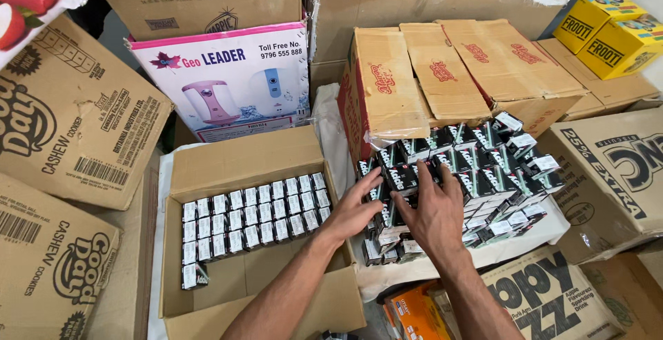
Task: The person repeatedly picks small rectangular boxes from a pile and places them into a larger cardboard box, arranging them in neat rows. The task continues throughout the clip as the person fills the larger box with the smaller items.
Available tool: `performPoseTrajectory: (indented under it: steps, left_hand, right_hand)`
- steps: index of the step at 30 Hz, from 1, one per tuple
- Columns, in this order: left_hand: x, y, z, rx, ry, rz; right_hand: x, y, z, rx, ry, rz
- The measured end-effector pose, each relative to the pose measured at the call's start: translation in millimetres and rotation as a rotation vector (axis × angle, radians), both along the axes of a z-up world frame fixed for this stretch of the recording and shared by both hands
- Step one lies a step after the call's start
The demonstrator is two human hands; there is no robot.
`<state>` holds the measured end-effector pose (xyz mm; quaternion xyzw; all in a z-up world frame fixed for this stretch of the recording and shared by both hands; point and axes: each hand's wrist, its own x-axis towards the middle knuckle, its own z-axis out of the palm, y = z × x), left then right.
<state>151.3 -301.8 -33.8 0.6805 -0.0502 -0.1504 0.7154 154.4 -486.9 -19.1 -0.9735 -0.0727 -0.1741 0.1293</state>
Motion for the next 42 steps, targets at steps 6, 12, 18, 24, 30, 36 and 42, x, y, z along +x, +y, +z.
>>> performPoseTrajectory:
  steps: [6, 12, 18, 24, 30, 36, 42]
  left_hand:
    - [-15, -9, 45, -0.002, 0.030, -0.069]
    - [-11, -12, 20, -0.017, 0.008, -0.015]
    - [-14, 2, 9, -0.015, -0.018, 0.131]
    - [-26, 32, 12, -0.092, -0.085, 0.094]
    - [-32, 79, -21, -0.121, -0.146, 0.138]
    - [-64, 130, 28, 0.268, -0.306, 0.064]
    - [-89, 172, 14, 0.526, -0.429, 0.092]
  right_hand:
    - [-1, 4, 2, 0.007, -0.053, 0.060]
    - [0, 2, -2, 0.028, -0.068, 0.055]
    - [-11, 6, -4, 0.236, -0.044, 0.052]
    - [-33, 26, 32, 0.601, 0.166, 0.240]
    - [-36, 51, 6, 0.800, 0.319, 0.395]
    - [-33, 83, -19, 1.004, 0.597, 0.526]
    - [-37, 124, -44, 1.048, 0.763, 0.609]
